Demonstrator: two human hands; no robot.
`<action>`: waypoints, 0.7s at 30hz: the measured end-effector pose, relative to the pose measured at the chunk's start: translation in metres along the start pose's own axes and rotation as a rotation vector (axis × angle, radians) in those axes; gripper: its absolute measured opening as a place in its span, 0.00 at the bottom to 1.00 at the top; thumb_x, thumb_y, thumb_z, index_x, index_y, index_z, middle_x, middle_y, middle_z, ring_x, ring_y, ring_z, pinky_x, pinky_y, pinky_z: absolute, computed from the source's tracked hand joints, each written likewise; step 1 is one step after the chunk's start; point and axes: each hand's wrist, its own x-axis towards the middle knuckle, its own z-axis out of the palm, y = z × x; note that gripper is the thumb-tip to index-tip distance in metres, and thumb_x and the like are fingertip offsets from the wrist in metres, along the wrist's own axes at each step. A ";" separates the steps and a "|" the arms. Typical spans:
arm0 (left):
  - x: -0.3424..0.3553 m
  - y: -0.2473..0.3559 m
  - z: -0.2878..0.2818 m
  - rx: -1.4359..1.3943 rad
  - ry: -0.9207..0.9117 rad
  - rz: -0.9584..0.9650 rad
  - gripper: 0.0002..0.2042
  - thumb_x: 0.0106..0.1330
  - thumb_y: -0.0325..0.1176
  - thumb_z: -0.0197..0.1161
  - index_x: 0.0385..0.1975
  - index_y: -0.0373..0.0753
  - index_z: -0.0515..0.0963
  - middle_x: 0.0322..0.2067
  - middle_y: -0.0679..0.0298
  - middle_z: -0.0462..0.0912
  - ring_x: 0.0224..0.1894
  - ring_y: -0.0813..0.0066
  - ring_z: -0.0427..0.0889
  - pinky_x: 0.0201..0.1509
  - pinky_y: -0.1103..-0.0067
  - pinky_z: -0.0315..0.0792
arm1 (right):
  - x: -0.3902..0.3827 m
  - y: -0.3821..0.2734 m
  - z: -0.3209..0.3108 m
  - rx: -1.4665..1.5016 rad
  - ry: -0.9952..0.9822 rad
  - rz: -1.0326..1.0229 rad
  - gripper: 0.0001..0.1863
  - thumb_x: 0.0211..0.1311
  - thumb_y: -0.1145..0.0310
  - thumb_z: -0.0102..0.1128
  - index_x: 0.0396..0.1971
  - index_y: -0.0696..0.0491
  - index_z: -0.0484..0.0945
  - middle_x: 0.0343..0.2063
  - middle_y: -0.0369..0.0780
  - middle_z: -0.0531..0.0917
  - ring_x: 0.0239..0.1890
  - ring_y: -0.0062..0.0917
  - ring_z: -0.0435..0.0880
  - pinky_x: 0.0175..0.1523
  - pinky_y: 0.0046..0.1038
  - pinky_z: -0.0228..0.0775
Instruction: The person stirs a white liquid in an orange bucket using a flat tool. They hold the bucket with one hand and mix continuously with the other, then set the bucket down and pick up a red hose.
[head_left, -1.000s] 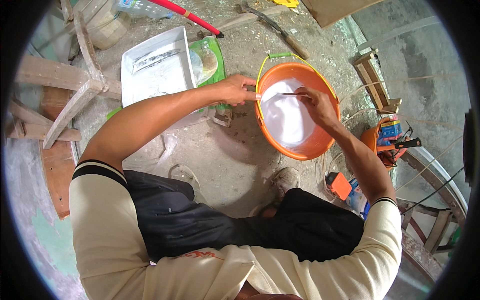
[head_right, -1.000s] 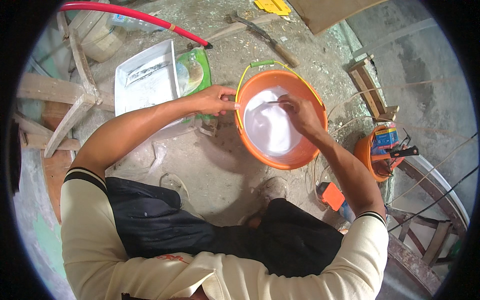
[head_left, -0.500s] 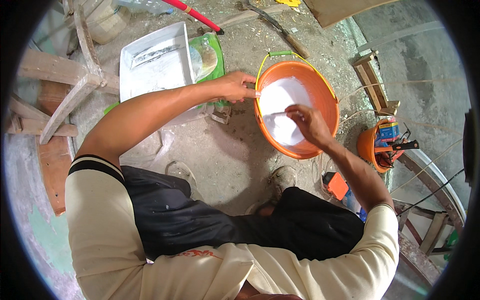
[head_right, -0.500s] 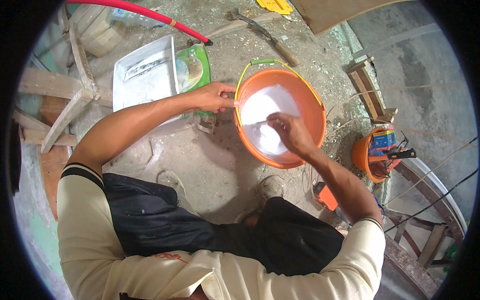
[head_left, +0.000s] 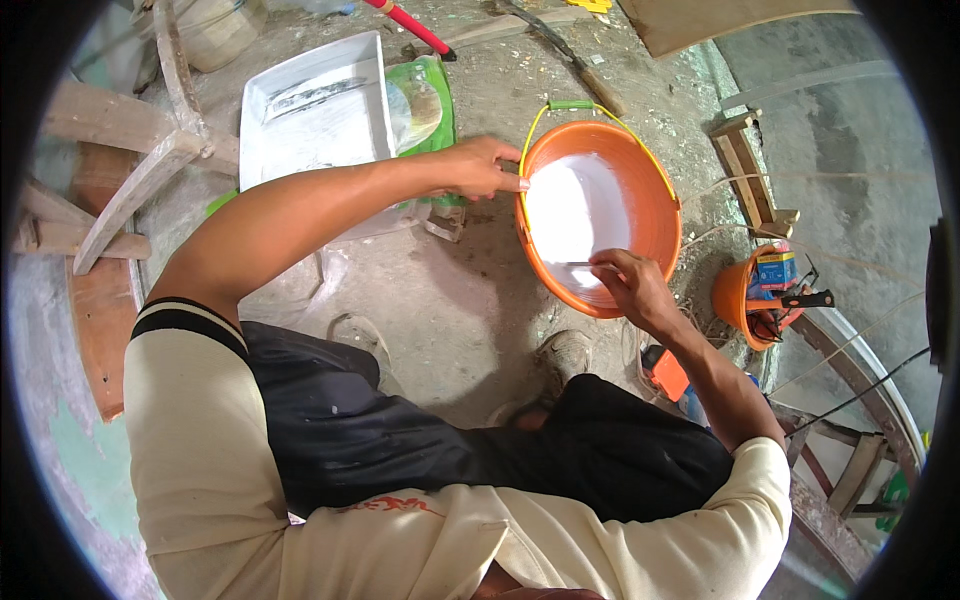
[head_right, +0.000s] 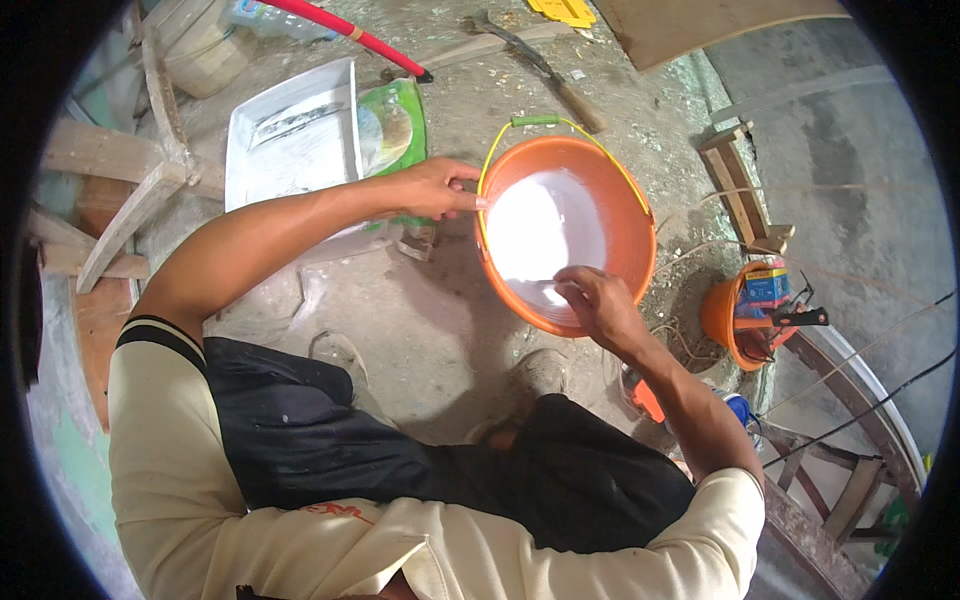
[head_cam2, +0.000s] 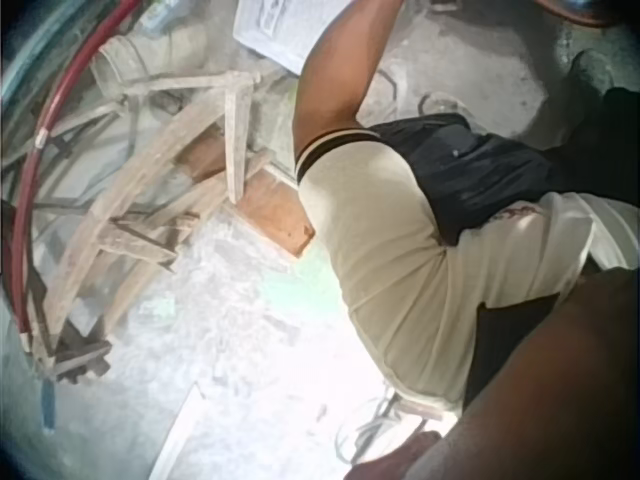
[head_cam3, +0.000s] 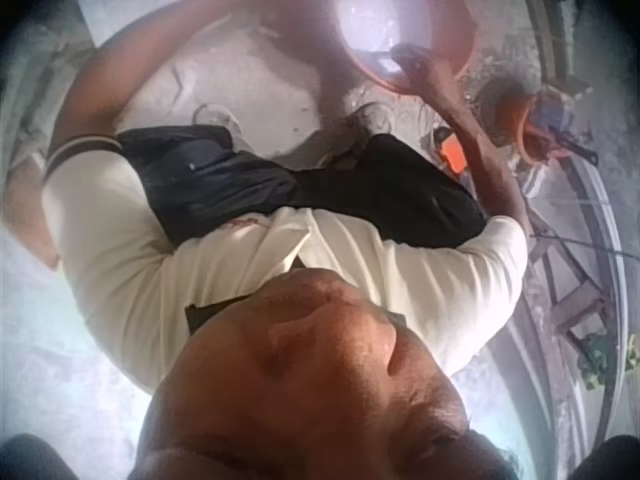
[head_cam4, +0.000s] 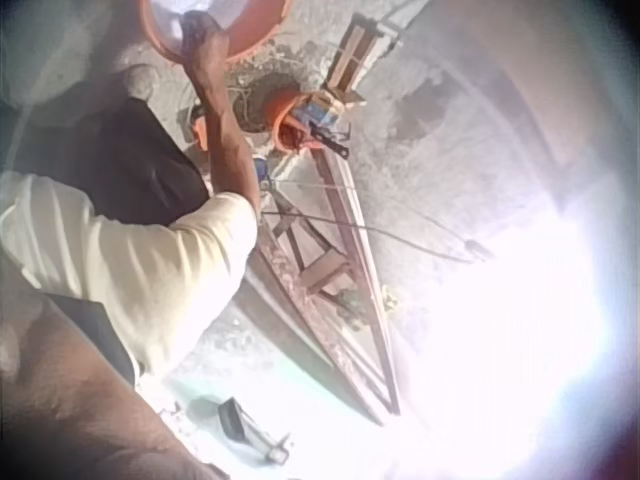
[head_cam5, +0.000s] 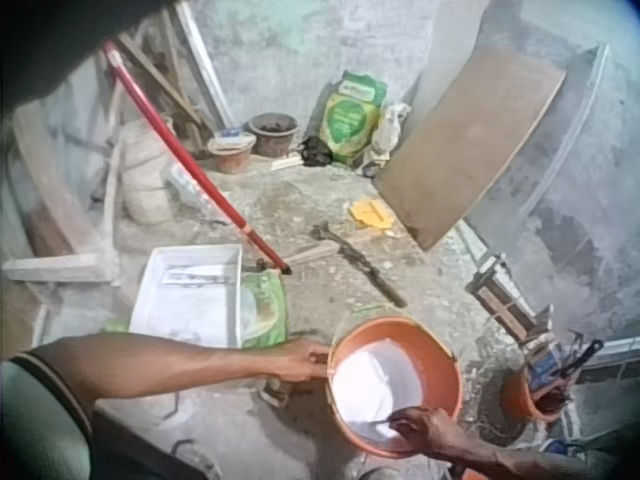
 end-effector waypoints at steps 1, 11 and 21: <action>-0.001 0.000 -0.003 0.007 -0.017 -0.011 0.28 0.72 0.50 0.72 0.69 0.50 0.79 0.33 0.70 0.77 0.34 0.78 0.80 0.35 0.78 0.76 | 0.010 -0.003 0.002 0.035 -0.003 0.051 0.11 0.73 0.69 0.65 0.50 0.57 0.85 0.41 0.48 0.90 0.40 0.40 0.92 0.46 0.39 0.81; -0.005 0.007 -0.002 0.002 0.000 -0.039 0.30 0.72 0.50 0.71 0.71 0.50 0.77 0.32 0.72 0.75 0.34 0.80 0.79 0.37 0.78 0.77 | 0.078 0.055 -0.025 -0.168 0.224 -0.107 0.11 0.70 0.74 0.67 0.50 0.57 0.85 0.45 0.49 0.90 0.46 0.46 0.91 0.49 0.41 0.83; 0.004 -0.004 -0.001 0.017 0.003 0.014 0.27 0.72 0.50 0.72 0.67 0.48 0.80 0.30 0.68 0.79 0.32 0.78 0.80 0.32 0.77 0.74 | 0.006 -0.004 0.012 0.052 0.018 -0.028 0.11 0.73 0.72 0.65 0.51 0.57 0.86 0.41 0.47 0.90 0.42 0.39 0.91 0.47 0.38 0.81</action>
